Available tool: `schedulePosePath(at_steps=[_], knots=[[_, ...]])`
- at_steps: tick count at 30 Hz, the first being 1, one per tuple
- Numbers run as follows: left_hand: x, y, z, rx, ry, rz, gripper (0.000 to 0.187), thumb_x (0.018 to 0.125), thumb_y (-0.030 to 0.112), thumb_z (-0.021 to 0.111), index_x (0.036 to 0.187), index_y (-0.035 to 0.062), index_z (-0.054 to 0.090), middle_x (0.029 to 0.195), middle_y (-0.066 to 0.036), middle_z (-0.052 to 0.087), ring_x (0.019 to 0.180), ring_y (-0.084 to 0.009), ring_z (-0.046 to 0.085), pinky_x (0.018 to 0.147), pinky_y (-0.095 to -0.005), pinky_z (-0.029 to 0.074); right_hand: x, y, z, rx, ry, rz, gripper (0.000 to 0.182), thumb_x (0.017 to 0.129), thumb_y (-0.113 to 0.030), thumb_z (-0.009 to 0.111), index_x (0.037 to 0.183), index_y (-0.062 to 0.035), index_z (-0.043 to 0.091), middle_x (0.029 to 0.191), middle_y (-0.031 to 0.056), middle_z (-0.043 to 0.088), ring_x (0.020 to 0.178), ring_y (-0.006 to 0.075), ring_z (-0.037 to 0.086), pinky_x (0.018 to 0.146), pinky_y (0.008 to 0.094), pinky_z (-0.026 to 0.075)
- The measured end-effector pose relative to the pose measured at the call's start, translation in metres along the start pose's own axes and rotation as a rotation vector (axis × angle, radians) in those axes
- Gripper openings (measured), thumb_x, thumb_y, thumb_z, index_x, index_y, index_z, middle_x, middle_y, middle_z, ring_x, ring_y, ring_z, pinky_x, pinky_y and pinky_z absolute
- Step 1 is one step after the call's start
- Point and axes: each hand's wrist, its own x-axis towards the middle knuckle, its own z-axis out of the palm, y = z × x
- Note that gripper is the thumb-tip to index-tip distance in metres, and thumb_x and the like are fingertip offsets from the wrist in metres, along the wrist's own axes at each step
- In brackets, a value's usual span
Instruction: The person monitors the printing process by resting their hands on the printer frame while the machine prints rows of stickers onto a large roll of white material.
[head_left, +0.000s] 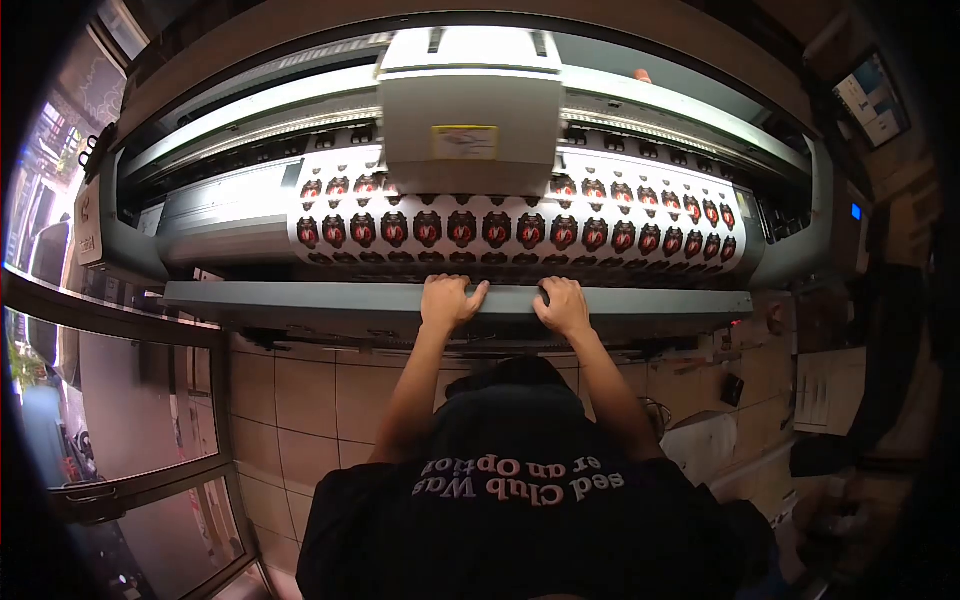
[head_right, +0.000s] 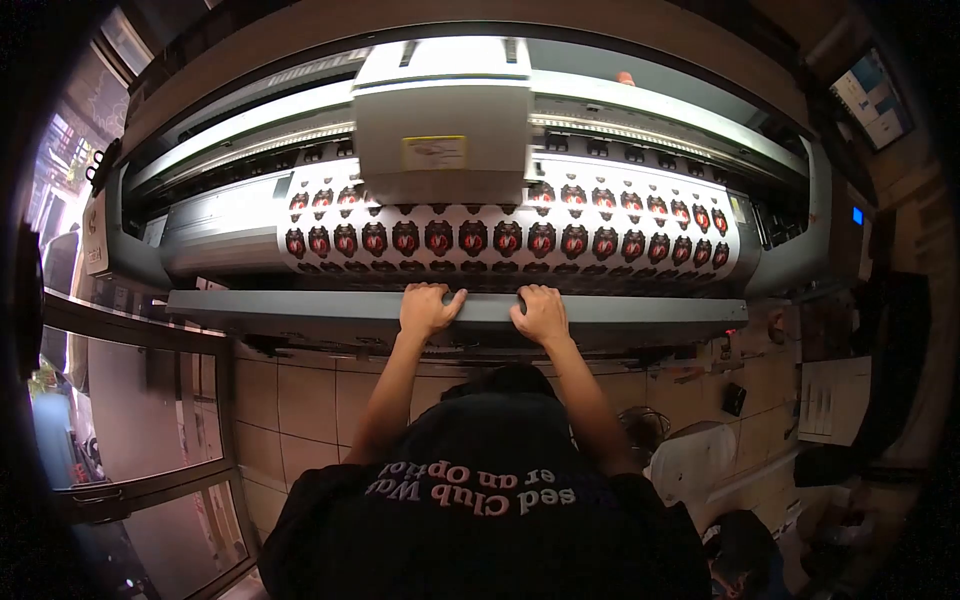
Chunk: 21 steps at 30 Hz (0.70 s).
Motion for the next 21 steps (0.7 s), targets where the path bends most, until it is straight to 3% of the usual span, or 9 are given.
schedulePosePath(at_steps=[9, 21], knots=[[-0.001, -0.0021, 0.0059, -0.028, 0.039, 0.005, 0.054, 0.09, 0.053, 0.057, 0.083, 0.0026, 0.076, 0.083, -0.018, 0.073, 0.083, -0.0328, 0.069, 0.087, -0.0423, 0.046, -0.0007, -0.002, 0.0014, -0.023, 0.007, 0.012, 0.03, 0.082, -0.028, 0.062, 0.094, -0.0018, 0.069, 0.095, 0.0159, 0.069, 0.091, 0.0342, 0.064, 0.088, 0.0456, 0.047], [-0.0016, -0.0033, 0.0062, 0.005, 0.035, 0.057, 0.054, 0.092, 0.052, 0.058, 0.075, 0.0031, 0.073, 0.07, -0.017, 0.069, 0.073, -0.0338, 0.066, 0.077, -0.0454, 0.047, 0.0014, -0.003, 0.0016, 0.032, 0.031, 0.044, 0.021, 0.086, -0.026, 0.06, 0.085, -0.0054, 0.067, 0.084, 0.0125, 0.067, 0.086, 0.0332, 0.063, 0.082, 0.0444, 0.046]])
